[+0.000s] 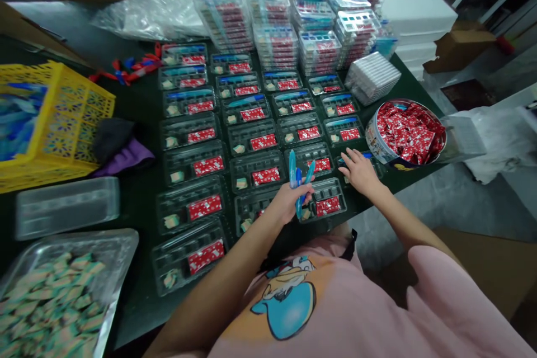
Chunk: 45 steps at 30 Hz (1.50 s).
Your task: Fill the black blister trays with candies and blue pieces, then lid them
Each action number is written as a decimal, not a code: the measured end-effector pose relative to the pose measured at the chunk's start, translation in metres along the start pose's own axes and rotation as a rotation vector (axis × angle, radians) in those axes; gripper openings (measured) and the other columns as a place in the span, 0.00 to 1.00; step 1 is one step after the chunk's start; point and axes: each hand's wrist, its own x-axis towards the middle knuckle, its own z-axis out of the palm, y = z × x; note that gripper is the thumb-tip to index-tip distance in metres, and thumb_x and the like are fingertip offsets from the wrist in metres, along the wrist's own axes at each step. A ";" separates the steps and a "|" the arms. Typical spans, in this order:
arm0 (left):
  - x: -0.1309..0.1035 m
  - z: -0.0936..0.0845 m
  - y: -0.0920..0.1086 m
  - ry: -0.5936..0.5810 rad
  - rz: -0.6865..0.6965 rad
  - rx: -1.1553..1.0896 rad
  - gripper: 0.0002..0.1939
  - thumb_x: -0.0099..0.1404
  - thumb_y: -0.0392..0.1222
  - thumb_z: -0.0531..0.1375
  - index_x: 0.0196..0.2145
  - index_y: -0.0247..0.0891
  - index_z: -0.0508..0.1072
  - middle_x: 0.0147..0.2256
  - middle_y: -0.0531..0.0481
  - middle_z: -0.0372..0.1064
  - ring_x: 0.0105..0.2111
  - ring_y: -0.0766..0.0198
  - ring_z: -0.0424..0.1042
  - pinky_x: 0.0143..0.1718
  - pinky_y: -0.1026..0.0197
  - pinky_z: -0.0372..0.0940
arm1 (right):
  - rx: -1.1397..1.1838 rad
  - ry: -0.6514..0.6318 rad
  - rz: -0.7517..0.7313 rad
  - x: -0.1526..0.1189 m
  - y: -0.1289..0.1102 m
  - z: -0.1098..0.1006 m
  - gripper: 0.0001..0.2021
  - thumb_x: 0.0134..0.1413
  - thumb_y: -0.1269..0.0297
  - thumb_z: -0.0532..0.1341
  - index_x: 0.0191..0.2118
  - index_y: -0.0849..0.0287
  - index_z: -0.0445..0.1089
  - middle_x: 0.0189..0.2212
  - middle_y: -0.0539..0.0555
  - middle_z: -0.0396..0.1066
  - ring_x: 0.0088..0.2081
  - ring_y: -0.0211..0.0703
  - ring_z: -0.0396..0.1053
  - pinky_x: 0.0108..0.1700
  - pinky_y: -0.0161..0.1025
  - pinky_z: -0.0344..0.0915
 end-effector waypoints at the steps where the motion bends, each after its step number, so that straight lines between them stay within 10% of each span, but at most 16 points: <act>1: -0.001 -0.001 0.001 -0.002 -0.001 -0.004 0.16 0.47 0.38 0.70 0.36 0.32 0.78 0.26 0.50 0.71 0.21 0.71 0.66 0.22 0.69 0.60 | -0.039 -0.028 0.005 -0.004 0.005 0.004 0.26 0.65 0.57 0.55 0.64 0.64 0.62 0.66 0.67 0.55 0.67 0.63 0.50 0.62 0.60 0.56; 6: 0.000 0.003 0.001 0.012 -0.045 -0.015 0.19 0.46 0.36 0.71 0.38 0.31 0.78 0.25 0.50 0.71 0.21 0.70 0.67 0.22 0.68 0.61 | 0.051 0.011 0.030 -0.012 0.001 0.007 0.28 0.63 0.56 0.58 0.63 0.66 0.62 0.67 0.68 0.52 0.69 0.64 0.47 0.66 0.60 0.49; 11: 0.001 0.011 -0.012 -0.056 -0.079 0.029 0.16 0.45 0.39 0.73 0.33 0.30 0.78 0.24 0.49 0.72 0.21 0.70 0.67 0.24 0.66 0.61 | 0.865 -0.069 -0.034 -0.011 -0.039 0.001 0.20 0.63 0.54 0.57 0.54 0.59 0.70 0.47 0.59 0.75 0.47 0.48 0.72 0.52 0.48 0.68; 15: -0.001 0.007 -0.014 -0.074 -0.073 -0.018 0.16 0.47 0.42 0.74 0.30 0.30 0.77 0.27 0.46 0.74 0.25 0.66 0.72 0.30 0.63 0.65 | 1.250 -0.134 0.032 0.002 -0.060 -0.002 0.16 0.57 0.51 0.62 0.41 0.58 0.73 0.31 0.50 0.75 0.32 0.39 0.71 0.39 0.38 0.69; 22: -0.005 -0.022 0.007 0.062 0.034 -0.186 0.22 0.55 0.47 0.70 0.44 0.33 0.75 0.28 0.49 0.73 0.23 0.69 0.69 0.26 0.66 0.64 | 0.756 0.199 -0.320 0.085 -0.051 -0.037 0.16 0.65 0.58 0.55 0.53 0.56 0.70 0.42 0.55 0.73 0.43 0.46 0.69 0.49 0.44 0.65; 32: -0.014 -0.045 0.011 0.088 0.111 -0.277 0.27 0.52 0.49 0.72 0.46 0.33 0.72 0.25 0.54 0.68 0.19 0.73 0.60 0.21 0.68 0.59 | 0.207 -0.112 -0.693 0.137 -0.068 0.022 0.05 0.59 0.72 0.62 0.40 0.61 0.74 0.36 0.58 0.72 0.39 0.46 0.68 0.44 0.41 0.65; 40: -0.012 -0.046 0.015 0.095 0.132 -0.258 0.22 0.51 0.37 0.69 0.44 0.34 0.72 0.26 0.52 0.70 0.21 0.71 0.63 0.24 0.67 0.58 | 0.544 -0.057 -0.534 0.106 -0.089 0.016 0.09 0.61 0.66 0.59 0.43 0.61 0.75 0.37 0.57 0.71 0.39 0.43 0.70 0.45 0.42 0.67; 45: -0.004 -0.031 0.014 0.039 0.133 -0.145 0.07 0.47 0.30 0.65 0.27 0.33 0.73 0.26 0.50 0.71 0.24 0.70 0.64 0.26 0.66 0.58 | 0.968 -0.362 -0.376 0.076 -0.121 0.007 0.11 0.58 0.60 0.61 0.45 0.59 0.72 0.31 0.50 0.72 0.27 0.37 0.69 0.33 0.37 0.68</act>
